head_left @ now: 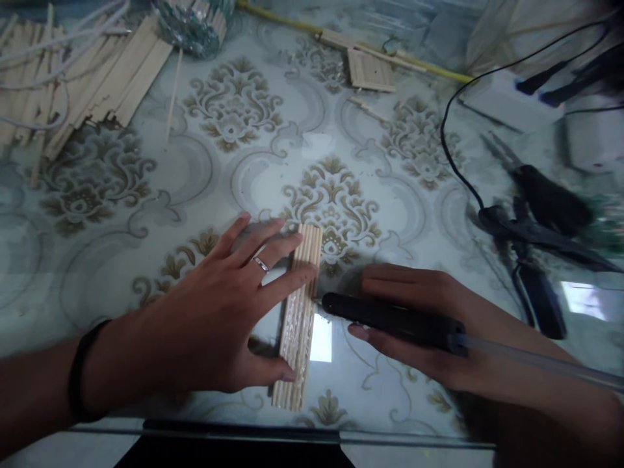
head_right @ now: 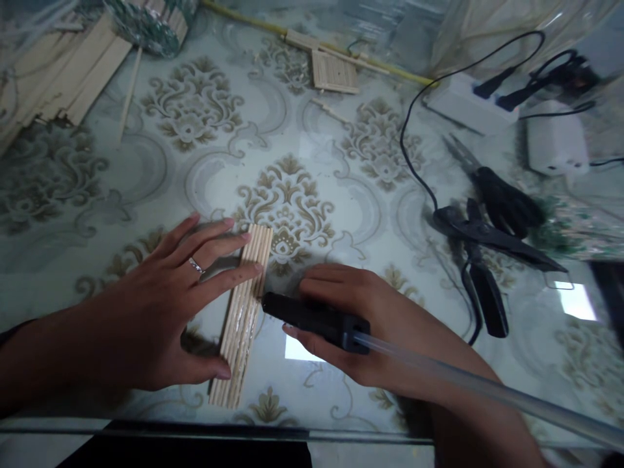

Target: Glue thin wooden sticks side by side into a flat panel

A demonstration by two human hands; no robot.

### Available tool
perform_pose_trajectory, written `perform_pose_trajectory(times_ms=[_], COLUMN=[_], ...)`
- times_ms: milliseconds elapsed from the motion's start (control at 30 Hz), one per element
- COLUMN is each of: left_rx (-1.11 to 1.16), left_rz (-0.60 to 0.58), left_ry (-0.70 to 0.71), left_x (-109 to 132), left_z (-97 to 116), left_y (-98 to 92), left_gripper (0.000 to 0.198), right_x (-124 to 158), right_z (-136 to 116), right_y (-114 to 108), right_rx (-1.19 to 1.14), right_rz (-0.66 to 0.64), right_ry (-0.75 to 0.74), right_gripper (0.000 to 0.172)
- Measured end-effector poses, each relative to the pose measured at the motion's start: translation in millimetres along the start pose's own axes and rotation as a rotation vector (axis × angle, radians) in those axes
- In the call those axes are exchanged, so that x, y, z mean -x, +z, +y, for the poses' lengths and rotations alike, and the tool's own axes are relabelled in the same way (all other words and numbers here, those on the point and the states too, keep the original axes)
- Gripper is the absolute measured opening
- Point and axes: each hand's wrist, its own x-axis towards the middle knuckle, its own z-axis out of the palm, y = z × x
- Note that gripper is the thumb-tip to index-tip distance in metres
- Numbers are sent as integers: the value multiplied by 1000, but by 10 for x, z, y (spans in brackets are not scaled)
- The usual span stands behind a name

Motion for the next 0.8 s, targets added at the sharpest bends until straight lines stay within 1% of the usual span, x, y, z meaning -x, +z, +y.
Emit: perform_pose_trajectory(times_ms=[167,367,667,800], left_rx=[-4,-4,-8,-11], left_rz=[-3,-2,-16,-4], left_ry=[-7,-3,0,14], left_x=[1,3,6,10], left_z=[6,11,11,0], left_y=[-3,-13,-16,-8], left_gripper=[109,104,108,108], right_x=[-8,25,56,52], right_z=[-22,17,69,75], right_y=[-1,-1,18,17], right_rx=[6,11,28,50], right_rz=[1,22,34,52], right_ry=[-12,-9,24,11], right_gripper=[34,33,35,35])
